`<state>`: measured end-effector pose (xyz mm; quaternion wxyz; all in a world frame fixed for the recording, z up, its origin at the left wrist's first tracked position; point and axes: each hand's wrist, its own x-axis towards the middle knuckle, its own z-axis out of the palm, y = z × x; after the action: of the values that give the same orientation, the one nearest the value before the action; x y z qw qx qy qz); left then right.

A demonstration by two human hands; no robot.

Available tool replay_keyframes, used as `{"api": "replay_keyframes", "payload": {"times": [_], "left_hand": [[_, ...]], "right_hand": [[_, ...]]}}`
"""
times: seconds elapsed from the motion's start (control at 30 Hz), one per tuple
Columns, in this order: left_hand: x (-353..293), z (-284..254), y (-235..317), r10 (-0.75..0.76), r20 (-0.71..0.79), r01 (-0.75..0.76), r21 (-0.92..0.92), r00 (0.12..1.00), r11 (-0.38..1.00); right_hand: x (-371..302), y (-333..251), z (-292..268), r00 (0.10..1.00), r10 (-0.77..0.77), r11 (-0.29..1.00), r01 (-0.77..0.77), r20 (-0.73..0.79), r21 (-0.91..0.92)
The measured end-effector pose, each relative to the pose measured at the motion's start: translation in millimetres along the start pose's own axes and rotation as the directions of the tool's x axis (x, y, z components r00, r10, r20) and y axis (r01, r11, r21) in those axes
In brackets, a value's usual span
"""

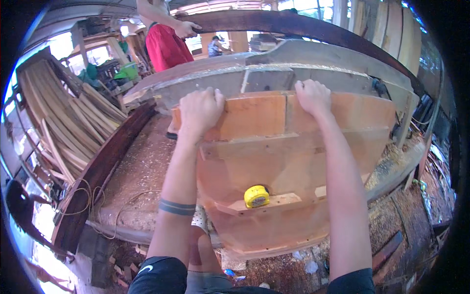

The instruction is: The person holds and stabilizes a curved wooden frame section while other workers position long wooden planks onto the structure.

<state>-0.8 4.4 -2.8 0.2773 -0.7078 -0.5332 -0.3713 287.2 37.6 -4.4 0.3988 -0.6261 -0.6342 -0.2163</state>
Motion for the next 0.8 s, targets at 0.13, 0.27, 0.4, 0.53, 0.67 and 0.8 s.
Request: {"api": "replay_keyframes", "payload": {"times": [0.13,0.27,0.4,0.53,0.67,0.8], "left_hand": [[1.3,1.8,-0.1,0.019,-0.056,-0.017,0.03,0.998,0.999],[0.7,1.8,-0.1,0.021,-0.054,-0.02,0.019,0.998,1.0],[0.8,1.8,0.9,0.003,-0.033,-0.002,0.031,0.999,1.0],[0.4,0.7,2.2,-0.007,-0.037,0.008,0.02,0.999,1.0],[0.8,-1.9,3.1,-0.01,-0.042,0.011,0.009,0.999,1.0],[1.9,0.2,2.2,-0.008,-0.037,0.008,-0.005,0.999,1.0]], "right_hand": [[-0.2,-1.4,-2.2,1.0,-0.001,1.0,0.001,0.014,-0.009],[-0.9,-0.8,-1.4,1.0,-0.01,1.0,0.01,-0.006,0.01],[-1.8,-0.1,0.6,0.999,-0.02,1.0,0.02,-0.042,0.022],[-3.5,0.2,0.8,0.997,-0.028,0.999,0.03,-0.074,0.022],[-2.3,1.6,1.9,0.996,-0.042,0.998,0.045,-0.076,0.035],[0.4,4.4,5.9,0.997,-0.035,0.999,0.035,-0.068,-0.007]]}}
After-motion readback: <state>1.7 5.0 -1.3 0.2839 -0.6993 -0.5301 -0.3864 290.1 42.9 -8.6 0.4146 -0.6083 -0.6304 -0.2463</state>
